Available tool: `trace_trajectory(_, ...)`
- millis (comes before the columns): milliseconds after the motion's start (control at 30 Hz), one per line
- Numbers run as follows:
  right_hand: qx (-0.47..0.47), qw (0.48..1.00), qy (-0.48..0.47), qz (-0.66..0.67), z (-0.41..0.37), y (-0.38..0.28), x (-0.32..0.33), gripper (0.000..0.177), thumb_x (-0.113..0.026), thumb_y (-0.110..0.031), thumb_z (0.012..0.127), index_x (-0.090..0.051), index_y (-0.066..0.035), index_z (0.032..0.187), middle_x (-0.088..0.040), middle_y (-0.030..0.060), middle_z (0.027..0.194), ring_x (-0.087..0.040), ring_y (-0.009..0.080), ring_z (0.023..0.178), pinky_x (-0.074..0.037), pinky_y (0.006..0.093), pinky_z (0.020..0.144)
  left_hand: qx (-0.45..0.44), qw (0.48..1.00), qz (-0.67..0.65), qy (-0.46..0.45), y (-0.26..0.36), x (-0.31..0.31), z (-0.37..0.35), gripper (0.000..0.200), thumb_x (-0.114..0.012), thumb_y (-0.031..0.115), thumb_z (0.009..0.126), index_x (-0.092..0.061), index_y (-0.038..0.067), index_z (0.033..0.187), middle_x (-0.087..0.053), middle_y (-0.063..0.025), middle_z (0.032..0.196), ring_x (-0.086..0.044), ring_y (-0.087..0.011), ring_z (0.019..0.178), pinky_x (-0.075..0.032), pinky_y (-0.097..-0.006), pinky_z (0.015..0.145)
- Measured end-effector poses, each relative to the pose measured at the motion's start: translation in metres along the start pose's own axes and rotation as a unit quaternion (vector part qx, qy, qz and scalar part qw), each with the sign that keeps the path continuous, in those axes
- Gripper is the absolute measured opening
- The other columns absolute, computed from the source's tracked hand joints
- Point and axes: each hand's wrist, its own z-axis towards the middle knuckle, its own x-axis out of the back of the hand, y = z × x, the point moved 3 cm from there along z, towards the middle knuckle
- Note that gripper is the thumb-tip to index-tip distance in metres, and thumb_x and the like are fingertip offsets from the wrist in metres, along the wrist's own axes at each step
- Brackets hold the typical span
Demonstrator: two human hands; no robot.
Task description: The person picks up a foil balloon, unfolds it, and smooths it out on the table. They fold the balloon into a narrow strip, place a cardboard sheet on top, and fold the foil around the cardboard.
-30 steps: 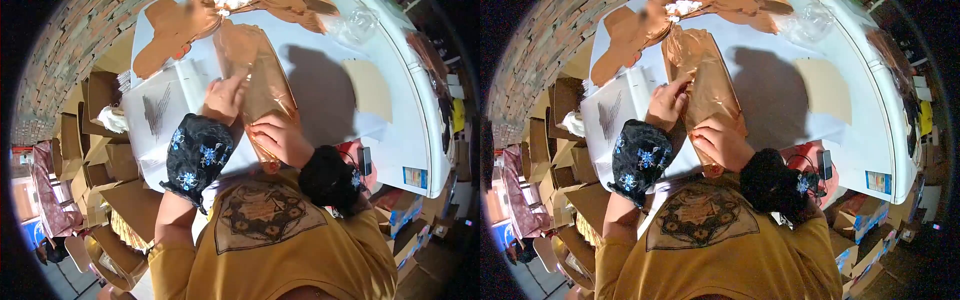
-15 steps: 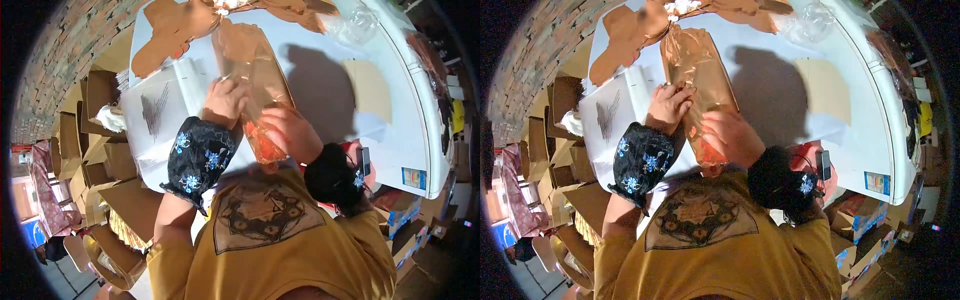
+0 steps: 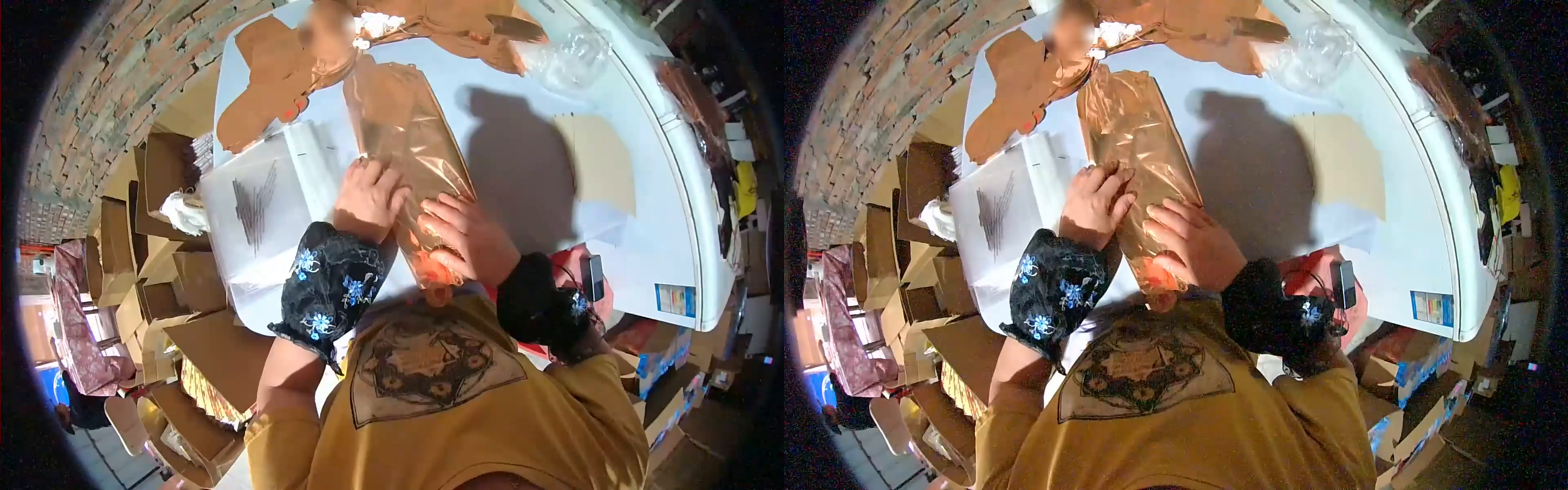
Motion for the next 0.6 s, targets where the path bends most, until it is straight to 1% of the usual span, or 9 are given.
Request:
trace_trajectory(100,0.008,1.0,-0.007,0.006,-0.001,0.0025,-0.0001,0.054,-0.073,-0.023,0.086,-0.056,-0.005,0.134,-0.049,0.0139,0.146,-0.043,0.0338,0.139,-0.037,0.0462,0.116,0.01,1.0,-0.012,0.0,0.0024,-0.0006,-0.0016,0.037,-0.068,0.02,0.092,-0.066,0.008,0.127,-0.063,-0.0152,0.125,-0.057,-0.0369,0.115,-0.044,-0.0443,0.104)
trace_trajectory(200,0.002,1.0,-0.007,0.026,-0.0007,0.002,0.0008,0.055,-0.076,-0.022,0.083,-0.059,-0.006,0.133,-0.051,0.0141,0.147,-0.046,0.035,0.138,-0.037,0.0483,0.115,0.015,1.0,-0.019,-0.004,0.0016,-0.0008,-0.0016,0.039,-0.068,0.019,0.092,-0.064,0.006,0.129,-0.063,-0.0156,0.125,-0.056,-0.0369,0.115,-0.044,-0.0446,0.104)
trace_trajectory(300,0.019,1.0,-0.017,0.015,-0.0008,0.0007,0.0035,0.052,-0.071,-0.021,0.087,-0.056,-0.003,0.133,-0.049,0.0148,0.145,-0.043,0.033,0.14,-0.037,0.0443,0.117,0.028,0.999,-0.029,-0.009,0.0021,0.0001,-0.001,0.041,-0.067,0.019,0.092,-0.062,0.006,0.13,-0.063,-0.0154,0.124,-0.057,-0.0364,0.115,-0.044,-0.0448,0.104)
trace_trajectory(433,0.047,0.999,0.005,0.017,-0.0034,0.0011,0.0039,0.052,-0.071,-0.02,0.086,-0.056,-0.004,0.133,-0.048,0.0132,0.145,-0.043,0.032,0.14,-0.037,0.0439,0.117,0.028,0.999,-0.044,0.017,0.0095,0.0063,0.0009,0.042,-0.066,0.021,0.093,-0.062,0.007,0.132,-0.063,-0.0149,0.124,-0.058,-0.0351,0.115,-0.043,-0.045,0.104)
trace_trajectory(600,0.056,0.998,0.004,0.008,-0.0046,0.002,0.0057,0.052,-0.072,-0.02,0.085,-0.056,-0.005,0.132,-0.049,0.0122,0.144,-0.044,0.0317,0.139,-0.037,0.0439,0.118,0.008,1.0,0.0,0.007,0.0052,-0.0011,-0.0014,0.041,-0.066,0.023,0.093,-0.063,0.008,0.132,-0.062,-0.0152,0.125,-0.058,-0.0342,0.115,-0.043,-0.0454,0.105)
